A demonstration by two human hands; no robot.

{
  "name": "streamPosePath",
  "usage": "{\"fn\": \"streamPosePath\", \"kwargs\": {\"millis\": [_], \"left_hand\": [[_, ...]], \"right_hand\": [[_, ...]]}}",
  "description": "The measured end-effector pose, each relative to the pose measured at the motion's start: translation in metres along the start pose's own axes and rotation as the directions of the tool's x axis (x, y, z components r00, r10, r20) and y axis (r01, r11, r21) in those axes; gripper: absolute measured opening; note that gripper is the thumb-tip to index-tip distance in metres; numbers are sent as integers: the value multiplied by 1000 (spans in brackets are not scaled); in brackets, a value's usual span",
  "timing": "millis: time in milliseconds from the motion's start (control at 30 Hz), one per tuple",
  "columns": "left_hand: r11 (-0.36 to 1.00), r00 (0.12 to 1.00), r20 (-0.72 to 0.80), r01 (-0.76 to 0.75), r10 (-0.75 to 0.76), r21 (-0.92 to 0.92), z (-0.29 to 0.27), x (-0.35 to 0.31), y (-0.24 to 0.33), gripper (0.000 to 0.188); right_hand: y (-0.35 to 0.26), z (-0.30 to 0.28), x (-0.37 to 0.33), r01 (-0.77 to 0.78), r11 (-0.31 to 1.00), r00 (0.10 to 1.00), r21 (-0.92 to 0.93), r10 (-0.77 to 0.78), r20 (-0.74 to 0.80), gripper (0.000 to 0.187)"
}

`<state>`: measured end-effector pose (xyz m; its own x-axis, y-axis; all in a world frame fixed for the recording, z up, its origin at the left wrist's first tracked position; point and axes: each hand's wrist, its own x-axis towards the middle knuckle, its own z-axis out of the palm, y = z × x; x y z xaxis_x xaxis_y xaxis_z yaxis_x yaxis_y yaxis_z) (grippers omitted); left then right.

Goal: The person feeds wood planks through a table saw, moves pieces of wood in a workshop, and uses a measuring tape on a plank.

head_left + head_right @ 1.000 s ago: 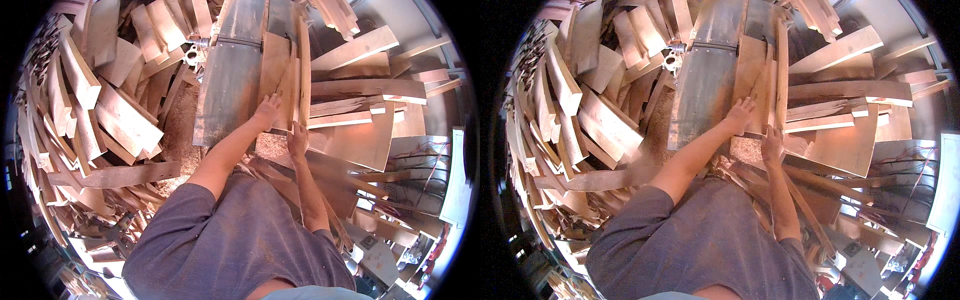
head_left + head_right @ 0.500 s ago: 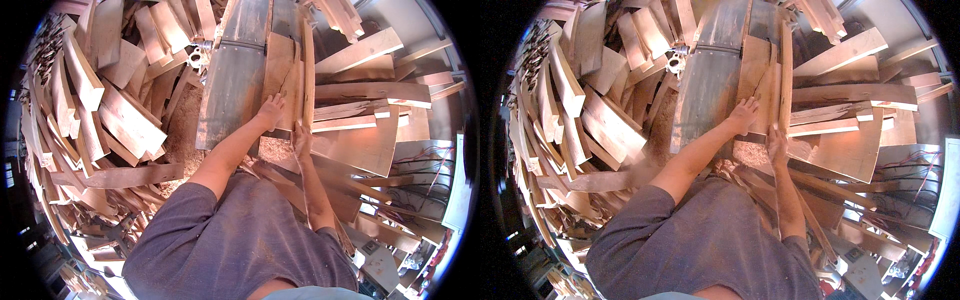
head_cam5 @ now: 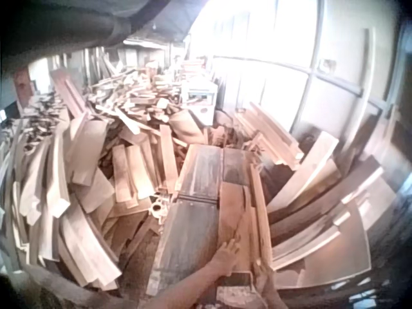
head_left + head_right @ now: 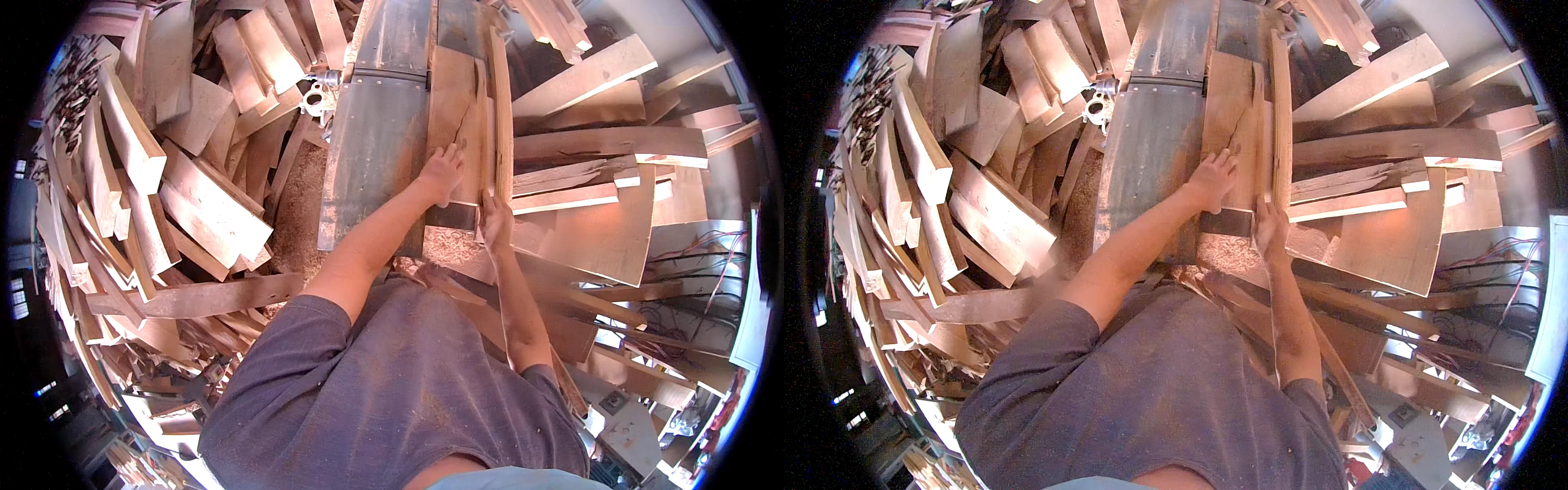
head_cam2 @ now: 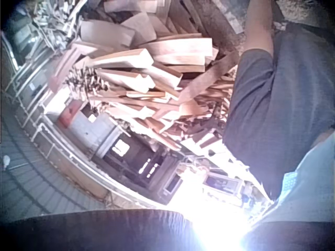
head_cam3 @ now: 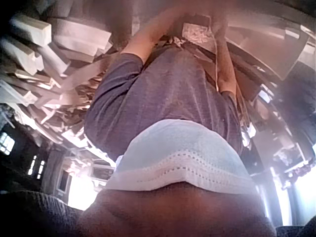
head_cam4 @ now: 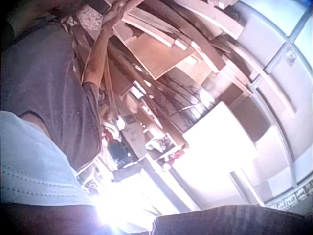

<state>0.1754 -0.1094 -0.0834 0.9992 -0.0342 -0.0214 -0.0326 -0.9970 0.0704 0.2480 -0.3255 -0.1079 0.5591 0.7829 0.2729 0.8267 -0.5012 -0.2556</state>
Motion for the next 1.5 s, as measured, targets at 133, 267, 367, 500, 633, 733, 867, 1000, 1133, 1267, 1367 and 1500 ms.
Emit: {"fn": "streamPosePath", "kwargs": {"millis": [133,267,367,500,633,733,867,1000,1133,1267,1367,1500], "left_hand": [[1000,1000,-10,-1,1,-8,0,5,-3,85],[1000,1000,-7,2,-2,-24,-1,9,-8,84],[1000,1000,-2,-1,1,-30,0,13,-12,84],[1000,1000,-11,8,-8,-11,0,18,-15,83],[1000,1000,-19,-5,5,-14,1,22,-20,82],[1000,999,-48,2,-2,16,4,23,-23,81],[999,999,-50,-5,7,33,3,29,-26,82],[1000,999,-45,-2,3,20,3,33,-30,82],[1000,1000,-28,-10,10,-7,-1,35,-34,78],[1000,999,-30,-13,12,-28,-2,38,-38,75],[1000,999,-34,-16,15,-19,-3,41,-40,74],[1000,998,-59,-13,13,-6,0,44,-45,75]], "right_hand": [[9,7,2,0,1000,1000,-6,0,12,46],[10,10,6,-35,999,999,10,35,26,44],[9,12,11,-27,1000,1000,15,27,-8,41],[14,16,18,-44,999,999,-32,45,29,39],[15,15,23,-44,998,998,-35,45,34,40],[10,10,28,-42,997,998,-58,44,47,37],[13,12,32,-35,997,999,-61,37,19,37],[14,16,38,-45,997,999,-56,45,-3,34],[15,17,42,-51,996,999,-74,51,7,33],[19,20,46,-37,996,999,-76,36,-10,39],[23,22,48,-32,999,999,-33,32,5,46],[23,22,54,-19,1000,1000,-25,19,21,47]]}}
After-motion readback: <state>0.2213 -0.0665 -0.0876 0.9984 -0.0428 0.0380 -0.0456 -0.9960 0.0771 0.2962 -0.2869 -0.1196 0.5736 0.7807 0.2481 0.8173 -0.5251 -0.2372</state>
